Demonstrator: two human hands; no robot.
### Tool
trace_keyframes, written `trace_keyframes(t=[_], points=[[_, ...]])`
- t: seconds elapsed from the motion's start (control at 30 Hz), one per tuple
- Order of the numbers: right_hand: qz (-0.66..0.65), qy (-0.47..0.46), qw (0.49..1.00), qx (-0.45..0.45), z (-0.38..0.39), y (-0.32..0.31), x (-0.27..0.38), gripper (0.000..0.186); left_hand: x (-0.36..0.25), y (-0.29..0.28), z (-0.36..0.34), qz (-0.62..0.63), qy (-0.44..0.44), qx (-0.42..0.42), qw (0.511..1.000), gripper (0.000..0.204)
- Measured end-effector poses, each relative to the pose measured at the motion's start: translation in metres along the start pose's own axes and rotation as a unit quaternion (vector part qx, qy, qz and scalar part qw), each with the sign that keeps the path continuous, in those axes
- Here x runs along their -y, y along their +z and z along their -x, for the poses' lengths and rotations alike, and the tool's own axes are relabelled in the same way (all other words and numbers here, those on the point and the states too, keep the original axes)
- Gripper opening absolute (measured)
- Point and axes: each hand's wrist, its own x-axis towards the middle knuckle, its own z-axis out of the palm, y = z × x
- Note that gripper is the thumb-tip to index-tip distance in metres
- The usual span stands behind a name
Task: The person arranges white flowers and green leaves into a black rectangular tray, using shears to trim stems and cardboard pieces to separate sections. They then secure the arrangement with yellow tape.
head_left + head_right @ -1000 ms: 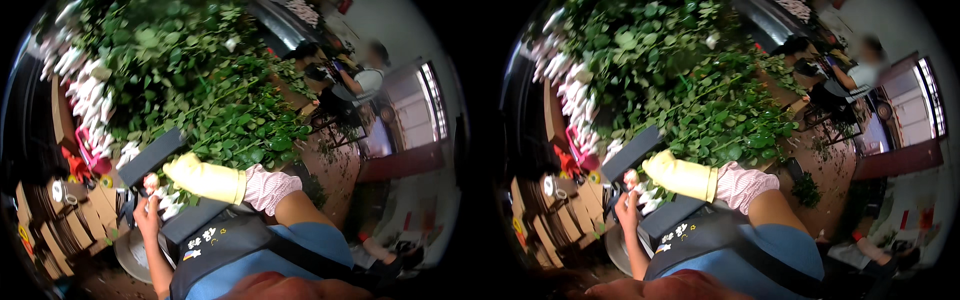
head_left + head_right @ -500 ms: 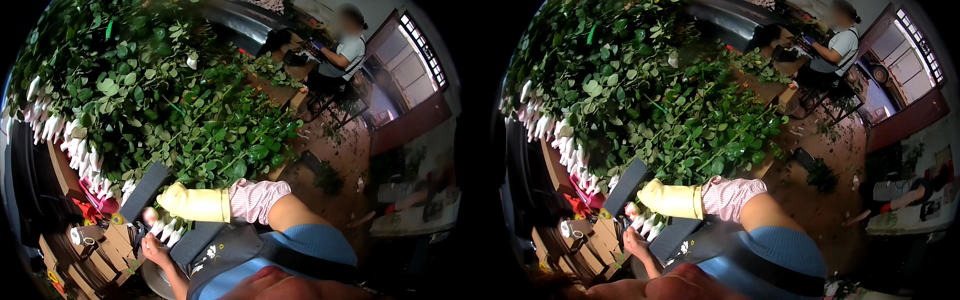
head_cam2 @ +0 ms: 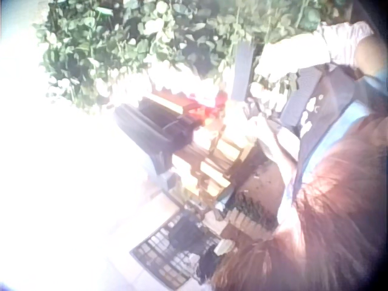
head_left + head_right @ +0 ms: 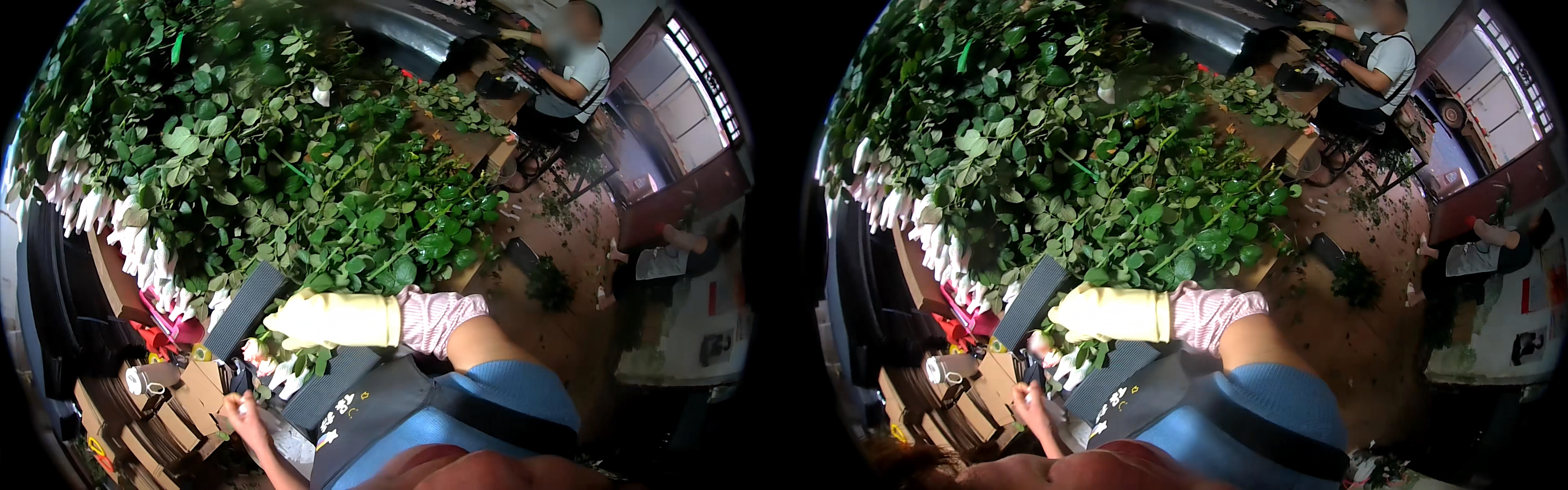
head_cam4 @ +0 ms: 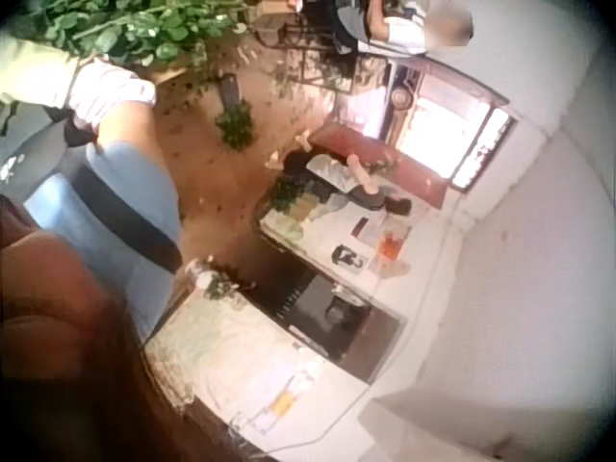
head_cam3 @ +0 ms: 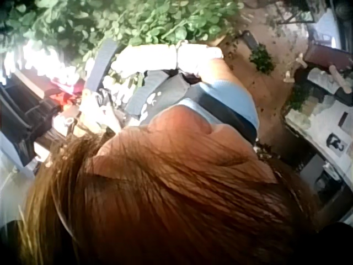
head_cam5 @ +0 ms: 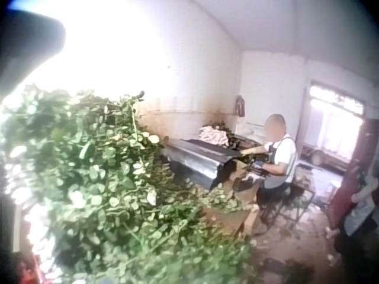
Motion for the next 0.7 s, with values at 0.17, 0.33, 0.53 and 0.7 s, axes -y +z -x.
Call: trace_keyframes(t=[0.17,0.33,0.53,0.7], points=[[0.001,-0.079,0.995,-0.06,0.011,-0.033,0.042,0.026,-0.029,0.033,0.003,-0.113,-0.001,0.152,0.982,0.019],[0.038,-0.259,0.932,-0.252,0.068,-0.013,0.014,0.019,-0.031,0.036,-0.001,-0.174,-0.01,0.199,0.964,0.024],[0.089,-0.251,0.931,-0.25,0.06,-0.001,0.016,0.025,-0.022,0.045,0.005,-0.101,-0.015,0.186,0.977,0.022],[0.134,-0.23,0.935,-0.235,0.054,-0.001,0.026,0.026,0.01,0.045,0.01,0.027,0.006,0.1,0.995,0.03]])
